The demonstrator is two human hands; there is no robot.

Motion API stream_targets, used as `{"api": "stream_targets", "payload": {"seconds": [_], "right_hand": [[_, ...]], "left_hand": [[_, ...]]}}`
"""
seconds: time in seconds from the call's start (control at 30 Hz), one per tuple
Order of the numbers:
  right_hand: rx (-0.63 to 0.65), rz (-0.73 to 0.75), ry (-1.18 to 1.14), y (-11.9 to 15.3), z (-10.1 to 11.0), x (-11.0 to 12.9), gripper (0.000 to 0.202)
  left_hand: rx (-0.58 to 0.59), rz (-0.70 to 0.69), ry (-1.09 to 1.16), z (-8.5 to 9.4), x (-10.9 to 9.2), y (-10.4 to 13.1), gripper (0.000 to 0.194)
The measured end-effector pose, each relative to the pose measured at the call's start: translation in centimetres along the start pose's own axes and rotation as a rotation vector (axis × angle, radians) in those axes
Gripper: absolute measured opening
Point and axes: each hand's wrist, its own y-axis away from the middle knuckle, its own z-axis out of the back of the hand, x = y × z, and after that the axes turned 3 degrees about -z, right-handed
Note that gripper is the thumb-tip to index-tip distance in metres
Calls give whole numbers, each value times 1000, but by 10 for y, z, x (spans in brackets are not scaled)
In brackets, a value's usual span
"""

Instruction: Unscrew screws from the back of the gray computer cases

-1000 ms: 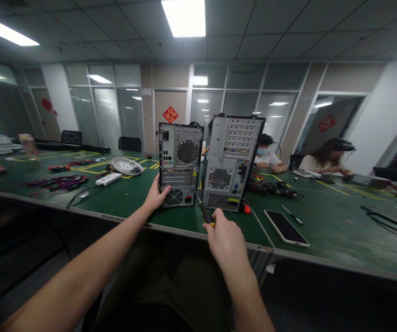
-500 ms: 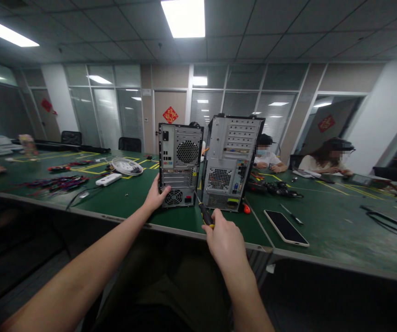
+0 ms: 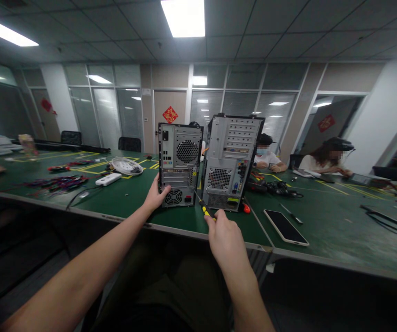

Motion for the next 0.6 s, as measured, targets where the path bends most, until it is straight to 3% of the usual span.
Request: {"api": "stream_targets", "payload": {"seconds": [0.13,0.27,0.6], "right_hand": [[1,-22,-10,-1,-1,1,22],[-33,11,121,-3,-5,-1,12],[-103,26,288,-2,-4,-7,18]], "left_hand": [[3,6,-3,0,-2,0,90],[4,18,1,0,-2,0,90],[-2,-6,-10,0,-4,0,90]]}}
